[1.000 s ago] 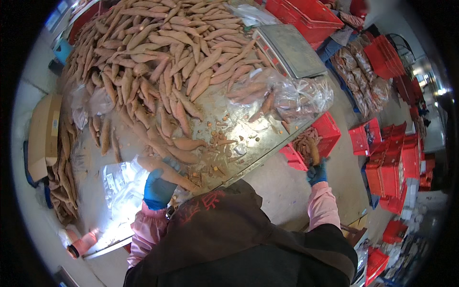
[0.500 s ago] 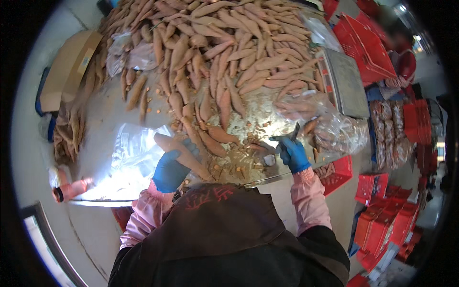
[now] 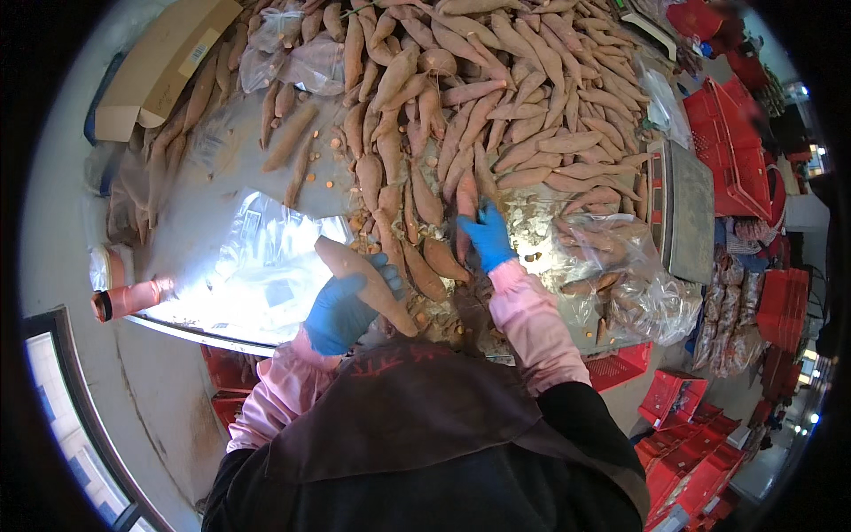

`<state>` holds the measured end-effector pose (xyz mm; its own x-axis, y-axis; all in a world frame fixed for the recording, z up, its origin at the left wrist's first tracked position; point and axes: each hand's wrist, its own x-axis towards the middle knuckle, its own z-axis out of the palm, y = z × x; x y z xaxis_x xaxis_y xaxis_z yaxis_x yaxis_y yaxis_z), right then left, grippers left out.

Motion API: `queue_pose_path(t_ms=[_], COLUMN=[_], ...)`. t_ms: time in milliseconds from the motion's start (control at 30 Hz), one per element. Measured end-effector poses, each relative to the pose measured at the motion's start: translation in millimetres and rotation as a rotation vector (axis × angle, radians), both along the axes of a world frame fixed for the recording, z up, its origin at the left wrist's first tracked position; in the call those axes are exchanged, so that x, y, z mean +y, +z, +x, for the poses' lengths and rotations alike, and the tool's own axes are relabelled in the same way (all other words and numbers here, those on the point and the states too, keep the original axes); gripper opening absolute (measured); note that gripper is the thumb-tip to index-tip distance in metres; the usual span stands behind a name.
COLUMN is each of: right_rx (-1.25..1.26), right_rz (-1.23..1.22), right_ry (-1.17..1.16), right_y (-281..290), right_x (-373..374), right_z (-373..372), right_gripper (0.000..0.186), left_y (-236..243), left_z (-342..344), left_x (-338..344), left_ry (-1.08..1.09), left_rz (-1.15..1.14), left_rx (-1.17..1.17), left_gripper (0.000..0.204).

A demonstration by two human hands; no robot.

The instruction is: The person peels a large pile of root vegetables using a handheld peeler, removing the skin and placing the peeled items into a plastic bag. The person repeatedly picks up vegetables, peels them, and transfers them to the bag while working at a metal table.

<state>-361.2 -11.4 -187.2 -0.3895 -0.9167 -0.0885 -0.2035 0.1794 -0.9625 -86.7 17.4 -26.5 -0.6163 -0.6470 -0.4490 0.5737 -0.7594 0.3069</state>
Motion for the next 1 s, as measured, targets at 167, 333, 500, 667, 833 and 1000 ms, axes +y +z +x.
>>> queue_pose_path(t_ms=[167, 333, 500, 667, 833, 1000], right_rx=[-0.771, -1.004, -0.41, 0.516, 0.694, -0.185], right_rz=[0.222, 0.157, -0.082, -0.242, -0.087, 0.215], right_ry=[0.197, 0.199, 0.159, 0.32, 0.357, 0.317], right_y=[120, 137, 163, 178, 181, 116], right_x=[33, 58, 63, 60, 67, 82], right_z=[9, 49, 56, 32, 27, 1], right_gripper=[0.022, 0.026, 0.029, 0.031, 0.029, 0.028], left_y=[3, 27, 31, 26, 53, 85], left_z=[-12, -49, -44, -30, -13, -24], left_x=[-7, -17, -19, -2, -3, -9], left_ry=[-0.077, -0.329, -0.303, -0.377, -0.438, -0.354], left_rz=[-0.107, -0.645, -1.026, -0.98, -1.205, -1.476], left_rx=[0.012, -0.407, -0.499, -0.569, -0.415, -0.21], left_gripper=[0.052, 0.052, 0.063, 0.069, 0.045, 0.026])
